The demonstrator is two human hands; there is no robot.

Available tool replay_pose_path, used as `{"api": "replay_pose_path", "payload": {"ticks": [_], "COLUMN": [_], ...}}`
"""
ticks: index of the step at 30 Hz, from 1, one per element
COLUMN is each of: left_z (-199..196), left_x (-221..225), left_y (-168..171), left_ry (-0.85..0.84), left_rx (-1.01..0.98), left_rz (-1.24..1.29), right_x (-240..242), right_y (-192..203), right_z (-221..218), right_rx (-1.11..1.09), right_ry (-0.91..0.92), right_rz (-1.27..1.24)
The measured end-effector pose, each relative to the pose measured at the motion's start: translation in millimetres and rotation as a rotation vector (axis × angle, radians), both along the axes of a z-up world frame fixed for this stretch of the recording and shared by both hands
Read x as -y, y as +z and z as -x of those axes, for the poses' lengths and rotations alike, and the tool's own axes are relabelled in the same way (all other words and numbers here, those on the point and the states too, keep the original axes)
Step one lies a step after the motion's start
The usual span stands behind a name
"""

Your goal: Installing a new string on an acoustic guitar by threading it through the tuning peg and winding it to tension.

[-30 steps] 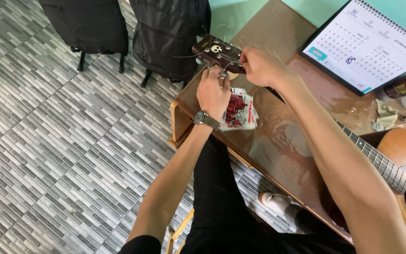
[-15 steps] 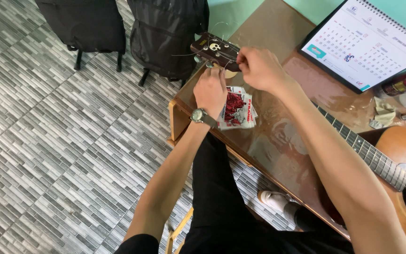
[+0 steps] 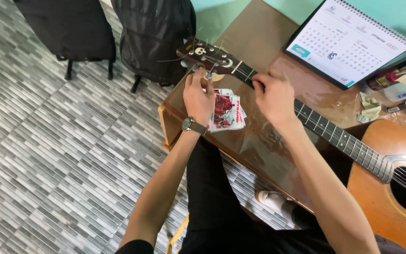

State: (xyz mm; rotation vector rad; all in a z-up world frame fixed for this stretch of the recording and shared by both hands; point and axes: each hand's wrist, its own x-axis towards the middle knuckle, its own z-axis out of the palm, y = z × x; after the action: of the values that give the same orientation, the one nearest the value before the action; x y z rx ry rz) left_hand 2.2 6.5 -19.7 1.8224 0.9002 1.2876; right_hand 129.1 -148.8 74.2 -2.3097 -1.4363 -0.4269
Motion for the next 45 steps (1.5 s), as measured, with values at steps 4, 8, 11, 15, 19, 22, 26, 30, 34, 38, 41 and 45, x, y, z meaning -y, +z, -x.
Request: {"api": "replay_pose_path", "payload": {"ticks": [4, 8, 11, 15, 19, 22, 26, 30, 34, 38, 41, 45], "left_z": [1.3, 0.6, 2.1, 4.5, -6.5, -11.7, -14.0, -18.0, -2.9, -5.5, -8.5, -24.9], "left_x": [-0.4, 1.3, 1.0, -0.9, -9.4, -10.9, -12.5, -16.1, 1.0, -2.7, -2.0, -18.1], "left_y": [6.9, 8.6, 6.5, 12.0, -10.8, -6.5, 8.2, 6.4, 27.9, 3.1, 8.1, 7.3], "left_ry": [-0.032, -0.03, -0.005, 0.014, 0.069, 0.023, -0.167, -0.18, -0.091, -0.026, -0.034, -0.251], "left_rx": [-0.077, -0.12, -0.164, -0.279, -0.343, -0.298, -0.055, 0.116, -0.104, -0.069, -0.105, 0.204], "left_rz": [-0.041, -0.048, -0.072, -0.23, -0.306, -0.152, 0.485, 0.703, 0.506, -0.067, 0.094, 0.987], "right_x": [-14.5, -20.3, -21.5, -22.4, -24.2, -24.6, -28.5, -27.8, -23.6, -11.9, -11.5, -17.0], "right_y": [-11.1, -19.7, -19.6, 4.3, 3.6, 8.4, 4.7, 10.8, 5.6, 14.8, 31.6, 46.3], "right_z": [-12.2, -15.4, -10.1, 3.1, -4.9, -11.3, -18.1, -14.4, -22.3, -12.3, -0.3, 4.9], "right_rx": [0.057, 0.274, 0.159, 0.008, -0.056, -0.249, -0.413, -0.399, -0.122, 0.286, 0.267, 0.184], "right_ry": [-0.003, -0.019, 0.045, 0.179, 0.208, 0.265, 0.337, 0.275, 0.294, 0.312, 0.267, 0.162], "right_rz": [0.031, 0.091, 0.072, 0.095, 0.085, 0.011, -0.088, -0.033, 0.084, 0.231, 0.336, 0.593]}}
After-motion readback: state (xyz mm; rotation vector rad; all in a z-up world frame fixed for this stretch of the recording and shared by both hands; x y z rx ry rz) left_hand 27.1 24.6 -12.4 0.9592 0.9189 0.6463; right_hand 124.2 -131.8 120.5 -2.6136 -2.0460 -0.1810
